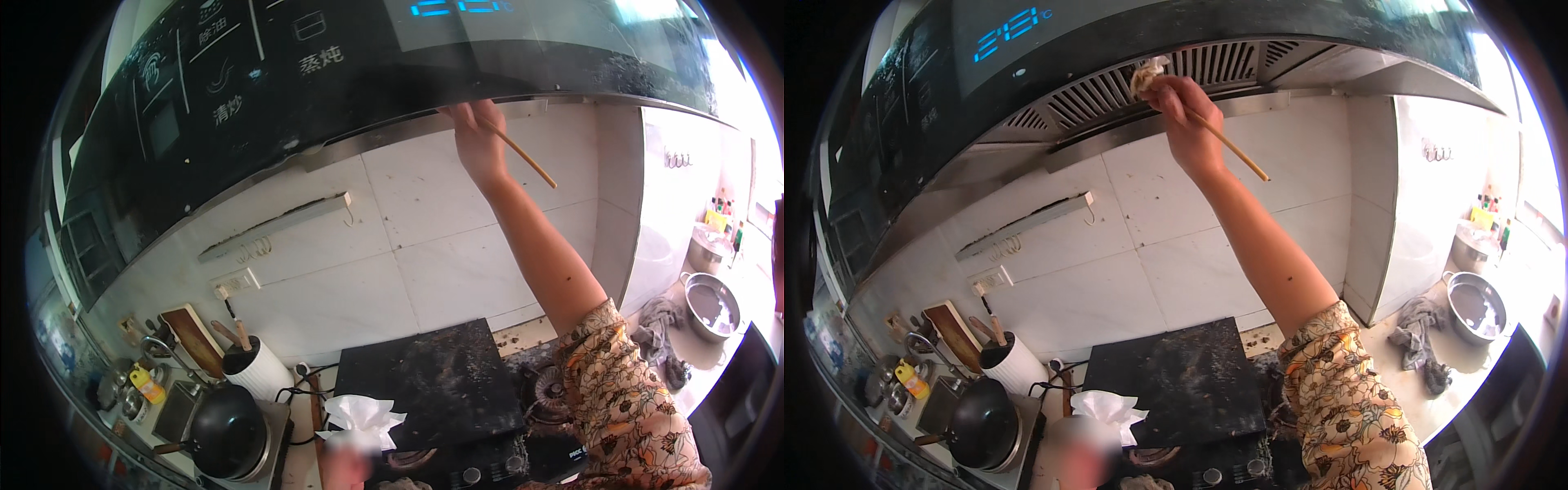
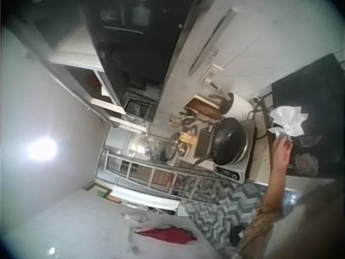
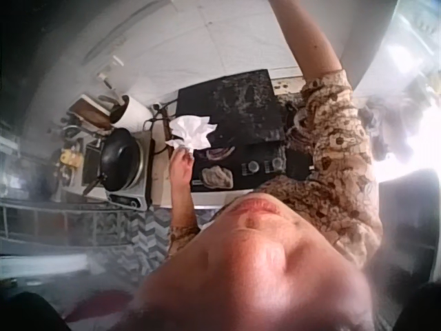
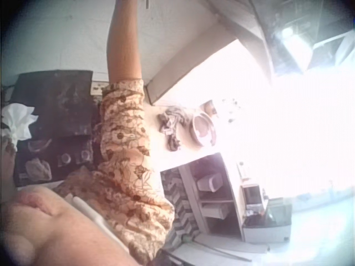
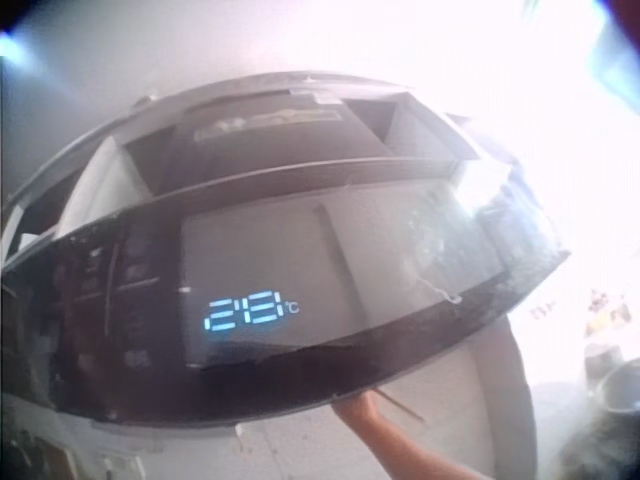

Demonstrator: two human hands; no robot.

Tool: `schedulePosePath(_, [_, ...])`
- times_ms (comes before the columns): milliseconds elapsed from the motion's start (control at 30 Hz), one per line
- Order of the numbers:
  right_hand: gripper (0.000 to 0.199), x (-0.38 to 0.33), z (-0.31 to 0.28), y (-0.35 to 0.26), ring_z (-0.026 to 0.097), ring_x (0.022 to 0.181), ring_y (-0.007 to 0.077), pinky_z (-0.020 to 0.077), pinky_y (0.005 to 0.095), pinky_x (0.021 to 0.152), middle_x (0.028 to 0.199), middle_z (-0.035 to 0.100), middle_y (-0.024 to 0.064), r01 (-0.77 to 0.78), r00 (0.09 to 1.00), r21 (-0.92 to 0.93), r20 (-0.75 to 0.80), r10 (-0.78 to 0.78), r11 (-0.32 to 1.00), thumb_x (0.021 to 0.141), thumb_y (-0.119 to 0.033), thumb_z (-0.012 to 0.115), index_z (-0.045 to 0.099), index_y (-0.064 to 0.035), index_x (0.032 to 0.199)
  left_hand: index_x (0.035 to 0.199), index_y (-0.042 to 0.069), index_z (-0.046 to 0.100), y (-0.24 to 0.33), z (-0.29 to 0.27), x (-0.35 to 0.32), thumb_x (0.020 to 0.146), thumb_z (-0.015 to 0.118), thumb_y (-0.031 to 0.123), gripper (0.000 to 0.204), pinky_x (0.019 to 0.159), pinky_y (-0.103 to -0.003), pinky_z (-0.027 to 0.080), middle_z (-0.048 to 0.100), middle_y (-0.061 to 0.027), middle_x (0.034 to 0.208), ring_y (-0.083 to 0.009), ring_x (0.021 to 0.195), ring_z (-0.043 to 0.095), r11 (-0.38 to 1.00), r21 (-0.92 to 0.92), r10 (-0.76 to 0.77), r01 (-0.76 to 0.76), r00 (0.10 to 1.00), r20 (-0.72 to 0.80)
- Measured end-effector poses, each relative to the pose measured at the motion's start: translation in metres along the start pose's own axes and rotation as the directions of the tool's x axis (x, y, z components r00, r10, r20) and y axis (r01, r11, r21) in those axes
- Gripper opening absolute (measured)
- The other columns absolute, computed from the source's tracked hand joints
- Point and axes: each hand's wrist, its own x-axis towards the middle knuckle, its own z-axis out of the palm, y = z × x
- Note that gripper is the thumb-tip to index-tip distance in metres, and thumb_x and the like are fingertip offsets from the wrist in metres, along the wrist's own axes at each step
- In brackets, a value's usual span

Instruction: The person cleans the range hood above the stove using a cloth and paper towels. They wipe the hood's surface and vents, then retrieve paper towels from another room and continue cleaning with a chopstick to reach narrow gaps.

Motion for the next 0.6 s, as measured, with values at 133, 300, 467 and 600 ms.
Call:
schedulePosePath(133, [0.016, 0.004, 0.010, -0.010, 0.061, 0.081, 0.0130, 0.0481, 0.0235, 0.075, 0.084, 0.063, 0.0090, 0.079, 0.997, -0.083, 0.031, -0.076, 0.993, 0.088, -0.008, 0.045, 0.055, 0.0037, 0.093, 0.092, 0.007, 0.055, -0.011, 0.006, -0.005, 0.082, 0.052, 0.005, 0.010, 0.062, -0.026, 0.047, 0.059, -0.0030, 0.081, -0.0136, 0.073, 0.056, 0.999, 0.014, -0.045, 0.046, 0.997, -0.060])
schedulePosePath(300, [0.017, 0.018, 0.014, -0.009, 0.061, 0.078, 0.0136, 0.0492, 0.0245, 0.073, 0.082, 0.063, 0.0096, 0.140, 0.990, -0.232, 0.044, -0.134, 0.962, 0.088, -0.008, 0.045, 0.056, 0.0050, 0.090, 0.091, 0.007, 0.055, -0.011, -0.002, -0.011, 0.082, 0.052, 0.005, 0.010, 0.060, -0.025, 0.046, 0.058, -0.0026, 0.080, -0.0133, 0.073, 0.056, 1.000, 0.009, -0.027, 0.028, 0.994, -0.103])
schedulePosePath(467, [0.021, 0.007, -0.014, 0.041, 0.062, 0.077, 0.0168, 0.0501, 0.0271, 0.074, 0.086, 0.062, 0.0130, -0.259, 0.958, -0.142, 0.088, 0.273, 0.955, 0.085, -0.011, 0.043, 0.056, 0.0053, 0.089, 0.091, 0.007, 0.055, -0.009, -0.014, -0.015, 0.082, 0.052, 0.006, 0.009, 0.059, -0.024, 0.046, 0.058, -0.0022, 0.079, -0.0130, 0.072, 0.056, 1.000, 0.013, 0.017, -0.016, 0.990, -0.140])
schedulePosePath(600, [0.025, -0.020, -0.027, 0.030, 0.061, 0.084, 0.0211, 0.0479, 0.0308, 0.077, 0.094, 0.060, 0.0147, -0.469, 0.878, 0.122, 0.169, 0.448, 0.875, 0.087, -0.014, 0.042, 0.055, 0.0053, 0.095, 0.090, 0.008, 0.054, -0.008, -0.020, -0.013, 0.083, 0.052, 0.006, 0.008, 0.058, -0.023, 0.045, 0.058, -0.0020, 0.079, -0.0126, 0.072, 0.056, 0.999, 0.041, 0.020, -0.014, 0.986, -0.163])
